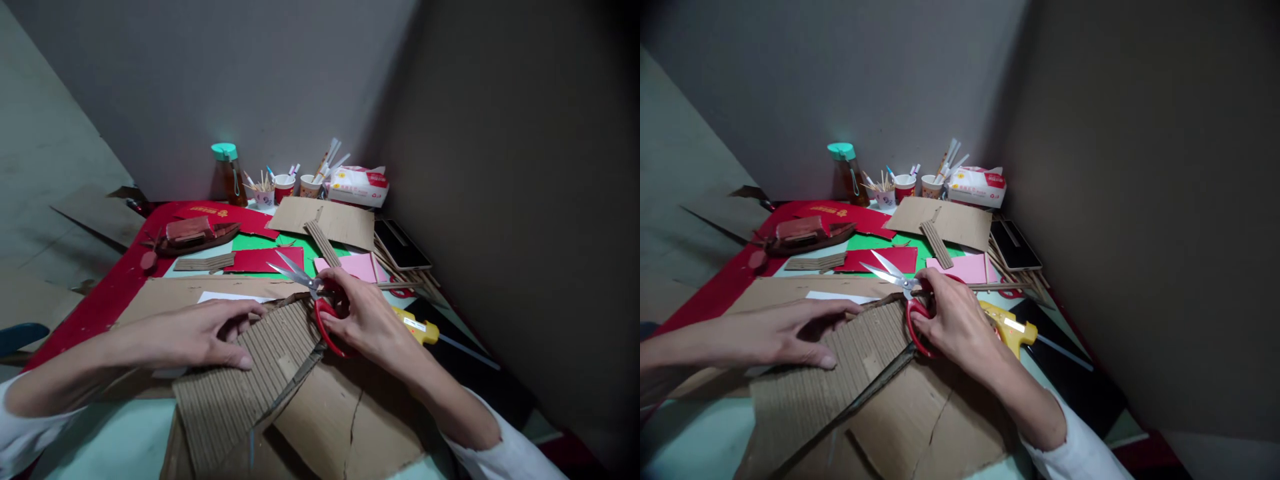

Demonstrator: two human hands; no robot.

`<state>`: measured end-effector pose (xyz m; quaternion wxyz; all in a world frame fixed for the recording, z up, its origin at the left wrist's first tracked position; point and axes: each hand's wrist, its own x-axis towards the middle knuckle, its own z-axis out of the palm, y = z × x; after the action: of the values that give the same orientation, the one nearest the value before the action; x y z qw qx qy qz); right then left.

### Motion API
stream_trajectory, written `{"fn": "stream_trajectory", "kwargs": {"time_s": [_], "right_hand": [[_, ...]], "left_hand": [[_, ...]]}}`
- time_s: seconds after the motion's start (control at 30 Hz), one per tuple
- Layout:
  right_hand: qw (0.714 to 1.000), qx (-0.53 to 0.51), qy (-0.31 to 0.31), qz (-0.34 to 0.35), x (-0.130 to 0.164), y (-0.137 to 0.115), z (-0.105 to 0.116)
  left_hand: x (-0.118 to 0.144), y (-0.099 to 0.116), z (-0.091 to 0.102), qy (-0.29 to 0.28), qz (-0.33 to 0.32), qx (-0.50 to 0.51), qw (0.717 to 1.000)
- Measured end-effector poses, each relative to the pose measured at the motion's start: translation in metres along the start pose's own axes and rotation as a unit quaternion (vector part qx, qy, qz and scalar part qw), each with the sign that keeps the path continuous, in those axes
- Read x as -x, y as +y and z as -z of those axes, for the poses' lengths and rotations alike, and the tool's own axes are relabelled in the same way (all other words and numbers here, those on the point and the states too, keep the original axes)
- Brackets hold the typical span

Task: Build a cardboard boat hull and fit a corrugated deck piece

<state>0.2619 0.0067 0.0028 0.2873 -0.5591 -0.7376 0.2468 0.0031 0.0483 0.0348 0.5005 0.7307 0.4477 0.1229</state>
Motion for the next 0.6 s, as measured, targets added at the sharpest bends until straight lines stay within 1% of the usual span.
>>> {"fn": "stream_trajectory", "kwargs": {"time_s": [0.1,0.17,0.23,0.33,0.4,0.47,0.53,0.6], "right_hand": [[0.998,-0.054,0.029,0.018,0.000,0.002,0.001],[0.993,-0.102,0.061,0.026,-0.001,0.004,0.003],[0.983,-0.156,0.090,0.021,-0.002,0.005,0.004],[0.960,-0.252,0.126,-0.001,-0.005,0.004,0.005],[0.933,-0.327,0.146,-0.028,-0.006,0.002,0.007],[0.905,-0.390,0.162,-0.054,-0.007,0.000,0.009],[0.888,-0.423,0.168,-0.067,-0.007,-0.001,0.011],[0.884,-0.433,0.164,-0.067,-0.006,-0.002,0.011]], "left_hand": [[-0.008,0.006,-0.004,-0.064,0.028,0.047,0.996],[-0.009,0.009,-0.008,-0.071,0.033,0.063,0.995],[-0.007,0.013,-0.014,-0.052,0.037,0.085,0.994],[-0.002,0.018,-0.029,-0.027,0.043,0.174,0.983],[0.002,0.021,-0.041,-0.004,0.042,0.224,0.974],[0.004,0.024,-0.053,0.045,0.036,0.250,0.967],[0.005,0.025,-0.064,0.088,0.021,0.264,0.960],[0.005,0.026,-0.072,0.104,0.000,0.266,0.958]]}}
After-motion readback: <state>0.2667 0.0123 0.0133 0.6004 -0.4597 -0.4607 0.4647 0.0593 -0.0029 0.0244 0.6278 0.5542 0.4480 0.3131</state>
